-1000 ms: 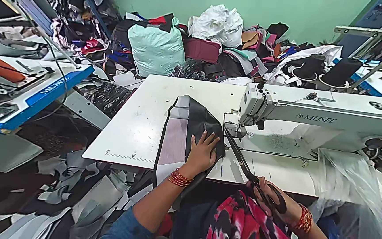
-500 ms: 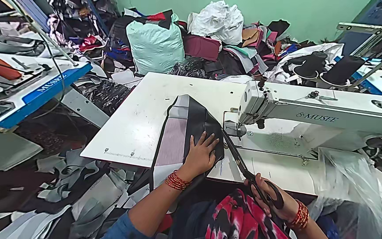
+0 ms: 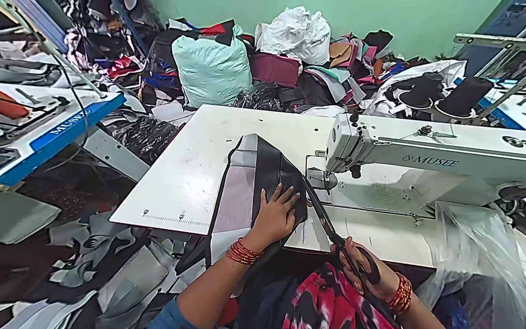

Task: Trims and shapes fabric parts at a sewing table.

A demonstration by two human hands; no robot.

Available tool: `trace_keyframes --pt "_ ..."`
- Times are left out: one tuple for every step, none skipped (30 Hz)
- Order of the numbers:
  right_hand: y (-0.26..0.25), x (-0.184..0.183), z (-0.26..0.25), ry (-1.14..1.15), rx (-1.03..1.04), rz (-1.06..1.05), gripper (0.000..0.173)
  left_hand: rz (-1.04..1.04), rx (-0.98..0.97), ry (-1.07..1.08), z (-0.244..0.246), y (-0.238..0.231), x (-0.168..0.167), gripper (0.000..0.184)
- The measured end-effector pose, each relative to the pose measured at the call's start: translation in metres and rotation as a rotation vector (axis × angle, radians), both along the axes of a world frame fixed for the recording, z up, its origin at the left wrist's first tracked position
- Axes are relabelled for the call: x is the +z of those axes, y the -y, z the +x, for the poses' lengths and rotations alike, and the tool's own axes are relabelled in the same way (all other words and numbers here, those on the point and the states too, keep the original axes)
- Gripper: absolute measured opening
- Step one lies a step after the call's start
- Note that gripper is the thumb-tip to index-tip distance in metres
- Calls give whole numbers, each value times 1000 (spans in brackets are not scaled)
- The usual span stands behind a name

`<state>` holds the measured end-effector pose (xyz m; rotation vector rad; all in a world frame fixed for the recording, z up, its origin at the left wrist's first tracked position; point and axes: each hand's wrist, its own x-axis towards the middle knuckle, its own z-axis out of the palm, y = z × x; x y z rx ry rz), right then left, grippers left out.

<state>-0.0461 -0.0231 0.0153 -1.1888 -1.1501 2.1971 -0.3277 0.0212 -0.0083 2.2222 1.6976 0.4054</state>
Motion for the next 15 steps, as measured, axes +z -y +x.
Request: trace_keyframes --pt "0 -2 -1 -3 -7 -1 81 -1 1 0 0 0 0 56" --pt "1 -2 -2 -12 -12 -4 83 -1 4 1 0 0 0 56" --pt "1 -4 -3 -23 -18 -8 84 -3 5 0 0 0 0 56" --pt "2 -5 -3 -39 -23 -10 85 1 4 3 0 1 0 56" --pt "3 -7 -3 -57 -25 -7 85 6 1 8 0 1 0 56" --pt "3 -8 -3 -74 -25 -2 85 6 -2 14 0 0 0 55" --pt "4 -10 -2 -83 -26 3 84 13 -2 16 0 0 0 55" --pt "4 -10 -2 -81 -25 9 84 16 -2 18 -1 0 0 55" --pt "4 -9 -2 -67 -26 18 82 18 0 18 -1 0 0 55" --pt "3 -7 -2 -42 -27 27 81 12 -1 14 -1 0 -1 55" --pt "2 -6 -3 -12 -27 36 78 1 -3 10 -1 1 0 55" --pt "1 -4 -4 18 -25 44 73 -7 -7 6 -1 0 0 55" --pt "0 -1 -5 50 -19 51 66 -6 -10 2 -1 0 1 55" --pt "-1 1 -6 77 -14 55 60 -6 -10 0 -1 0 1 55" --pt "-2 3 -6 94 -10 58 58 -6 -9 -1 -1 0 2 55"
